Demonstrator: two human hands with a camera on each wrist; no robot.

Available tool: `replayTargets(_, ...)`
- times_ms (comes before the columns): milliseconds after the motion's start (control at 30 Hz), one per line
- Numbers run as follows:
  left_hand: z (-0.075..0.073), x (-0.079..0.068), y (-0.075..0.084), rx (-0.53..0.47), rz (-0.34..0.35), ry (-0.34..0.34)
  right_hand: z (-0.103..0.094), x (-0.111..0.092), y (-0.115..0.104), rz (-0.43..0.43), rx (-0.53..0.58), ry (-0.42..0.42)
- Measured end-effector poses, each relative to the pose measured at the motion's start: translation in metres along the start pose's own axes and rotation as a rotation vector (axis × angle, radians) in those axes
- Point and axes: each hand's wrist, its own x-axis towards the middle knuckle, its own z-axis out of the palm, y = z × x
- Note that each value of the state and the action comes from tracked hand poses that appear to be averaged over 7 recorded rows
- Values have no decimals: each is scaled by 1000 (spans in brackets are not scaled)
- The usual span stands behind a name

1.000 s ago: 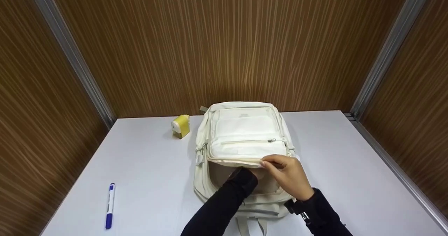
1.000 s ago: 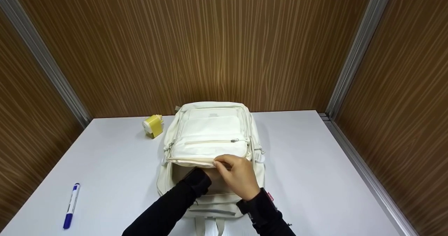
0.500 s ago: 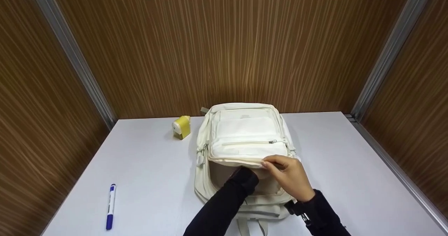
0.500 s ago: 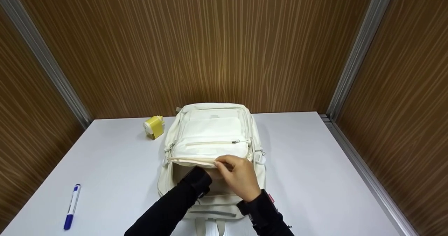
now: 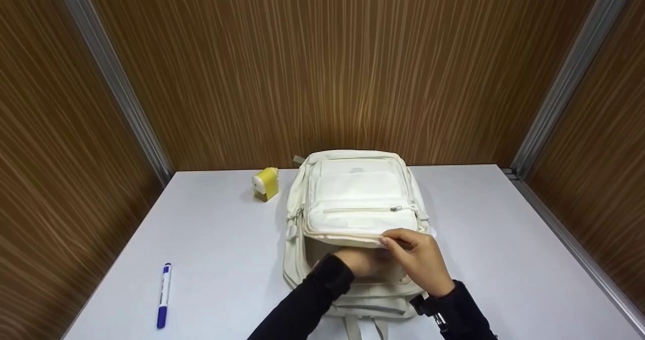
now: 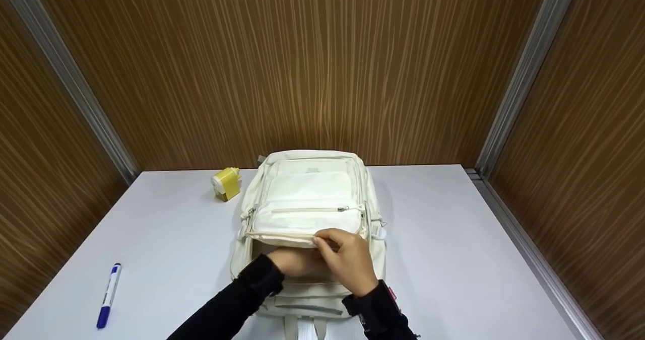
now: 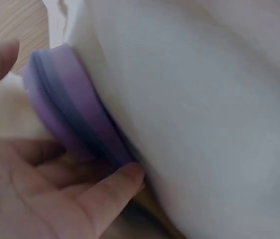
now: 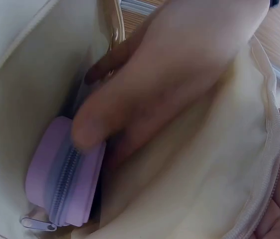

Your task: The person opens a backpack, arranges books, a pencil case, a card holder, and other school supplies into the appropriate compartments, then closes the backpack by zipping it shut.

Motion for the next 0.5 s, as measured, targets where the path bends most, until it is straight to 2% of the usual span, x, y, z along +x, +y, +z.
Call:
replayTargets(33, -1, -8, -4, -117, -18, -14, 0, -1, 0, 1, -2, 0)
replayTargets(67, -3, -16, -7, -147, -53, -34, 1, -1, 1, 3, -3, -1)
replayTargets(167, -12, -41, -13, -181, -205, -111, 2, -2, 0, 6, -7, -5)
replayTargets(233, -19, -55, -18, -183, -248, -132, 2, -3, 0, 14, -7, -13)
replayTargets(300, -27, -69, -26, -195, -226, -137, 3, -3, 0, 23, -4, -21)
replayTargets(400, -40, -89, -42, -205, -124, -141, 3, -3, -1, 18, 6, -27)
replayTargets(500, -52, -108, -59, -253, -70, -159, 2, -4, -1, -2, 8, -26)
